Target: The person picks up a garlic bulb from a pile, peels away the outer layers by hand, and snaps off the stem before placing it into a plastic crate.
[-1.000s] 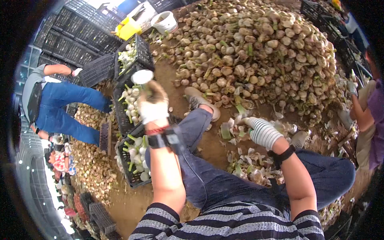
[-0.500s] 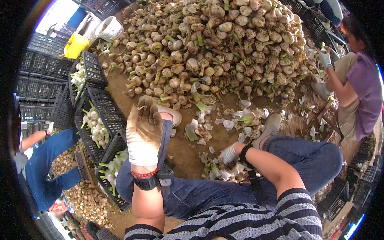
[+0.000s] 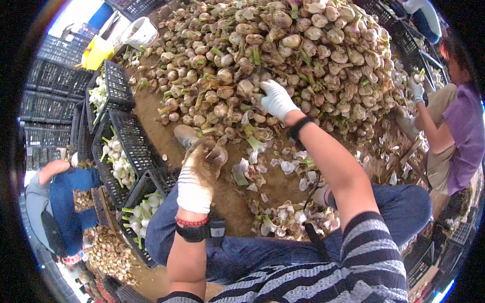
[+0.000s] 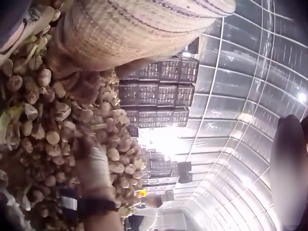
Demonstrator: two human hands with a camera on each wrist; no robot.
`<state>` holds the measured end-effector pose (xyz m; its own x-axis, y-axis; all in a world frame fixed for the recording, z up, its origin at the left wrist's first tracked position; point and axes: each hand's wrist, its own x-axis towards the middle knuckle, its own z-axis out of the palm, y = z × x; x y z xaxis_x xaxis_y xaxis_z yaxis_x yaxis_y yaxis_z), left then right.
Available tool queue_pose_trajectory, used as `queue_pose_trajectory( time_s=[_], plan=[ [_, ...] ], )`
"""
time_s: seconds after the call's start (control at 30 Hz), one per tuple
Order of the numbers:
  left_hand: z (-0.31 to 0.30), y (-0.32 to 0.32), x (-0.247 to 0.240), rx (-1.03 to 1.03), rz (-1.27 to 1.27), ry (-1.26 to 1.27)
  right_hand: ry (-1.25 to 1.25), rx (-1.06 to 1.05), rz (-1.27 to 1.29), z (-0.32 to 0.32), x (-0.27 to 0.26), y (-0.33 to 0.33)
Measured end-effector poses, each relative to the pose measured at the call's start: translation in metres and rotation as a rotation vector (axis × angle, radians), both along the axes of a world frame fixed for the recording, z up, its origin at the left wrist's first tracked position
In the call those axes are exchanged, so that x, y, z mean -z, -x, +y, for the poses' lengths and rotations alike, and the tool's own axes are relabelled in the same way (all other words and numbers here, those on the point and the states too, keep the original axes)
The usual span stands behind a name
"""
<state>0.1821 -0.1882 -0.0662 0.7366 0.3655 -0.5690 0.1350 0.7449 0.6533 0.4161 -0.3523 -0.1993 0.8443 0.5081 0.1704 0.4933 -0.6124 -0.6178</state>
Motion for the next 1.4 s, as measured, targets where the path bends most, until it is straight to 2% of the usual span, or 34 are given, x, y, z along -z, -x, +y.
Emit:
queue_pose_trajectory(
  time_s=[0.03,0.07,0.13,0.17,0.2,0.27,0.33,0.4,0.43,0.47,0.53,0.6,0.67,0.73,0.77,0.9,0.97,1.07,1.13,1.17,1.2,1.27,1.33,1.37,1.4],
  plan=[
    [-0.005,-0.001,0.008,0.085,-0.007,-0.085,-0.217,-0.007,0.401,-0.009,-0.032,0.014],
    [-0.012,-0.003,0.007,0.084,-0.011,-0.084,-0.435,-0.005,0.804,-0.021,-0.072,0.034],
    [-0.025,-0.01,0.002,0.264,-0.038,0.226,-0.878,-0.179,1.097,-0.043,-0.097,0.068],
    [-0.029,-0.016,-0.003,0.393,-0.017,0.385,-0.84,-0.235,1.009,-0.05,-0.117,0.083],
    [-0.034,-0.015,-0.002,0.419,-0.016,0.382,-0.842,-0.245,1.101,-0.058,-0.128,0.094],
    [-0.043,-0.012,0.005,0.583,-0.204,0.291,-0.896,-0.298,1.14,-0.074,-0.147,0.114],
    [-0.051,-0.005,0.001,0.545,-0.178,0.242,-0.916,-0.281,1.094,-0.077,-0.153,0.13],
    [-0.06,-0.003,-0.012,0.442,-0.284,-0.002,-0.864,-0.158,1.07,-0.077,-0.157,0.146],
    [-0.065,-0.002,-0.016,0.393,-0.319,-0.113,-0.905,-0.247,1.079,-0.082,-0.147,0.154],
    [-0.067,-0.002,-0.01,0.395,-0.327,-0.114,-0.958,-0.169,0.942,-0.074,-0.154,0.17],
    [-0.071,-0.001,0.0,0.403,-0.513,-0.588,-0.962,-0.154,0.958,-0.073,-0.155,0.181],
    [-0.075,0.006,-0.006,0.388,-0.479,-0.65,-1.03,-0.148,0.918,-0.072,-0.155,0.189],
    [-0.077,0.006,-0.008,0.307,-0.584,-1.335,-1.096,-0.144,0.861,-0.068,-0.169,0.194],
    [-0.081,0.007,-0.012,0.28,-0.638,-1.34,-0.946,0.092,0.821,-0.059,-0.185,0.196],
    [-0.082,0.008,-0.014,0.257,-0.683,-1.348,-0.977,0.13,0.808,-0.053,-0.186,0.197],
    [-0.076,0.01,-0.013,0.245,-0.707,-1.423,-0.848,0.142,0.707,-0.055,-0.185,0.196],
    [-0.075,0.012,-0.016,0.266,-0.692,-1.426,-0.633,0.097,0.663,-0.063,-0.185,0.192],
    [-0.078,0.014,-0.02,0.313,-0.626,-1.28,-0.625,0.066,0.708,-0.069,-0.193,0.191],
    [-0.079,0.013,-0.02,0.342,-0.569,-0.956,-0.659,0.08,0.751,-0.069,-0.188,0.19],
    [-0.078,0.013,-0.022,0.324,-0.571,-1.072,-0.744,0.08,0.782,-0.067,-0.188,0.19],
    [-0.077,0.013,-0.023,0.316,-0.564,-1.076,-0.828,0.075,0.817,-0.064,-0.188,0.19],
    [-0.078,0.013,-0.033,0.197,-0.67,-1.472,-0.777,0.076,0.755,-0.059,-0.185,0.191],
    [-0.076,0.012,-0.037,0.182,-0.712,-1.52,-0.69,0.088,0.616,-0.052,-0.183,0.189],
    [-0.075,0.012,-0.033,0.277,-0.691,-1.427,-0.718,0.103,0.719,-0.051,-0.194,0.195],
    [-0.072,0.016,-0.032,0.31,-0.663,-1.304,-0.668,0.071,0.603,-0.049,-0.202,0.198]
  ],
)
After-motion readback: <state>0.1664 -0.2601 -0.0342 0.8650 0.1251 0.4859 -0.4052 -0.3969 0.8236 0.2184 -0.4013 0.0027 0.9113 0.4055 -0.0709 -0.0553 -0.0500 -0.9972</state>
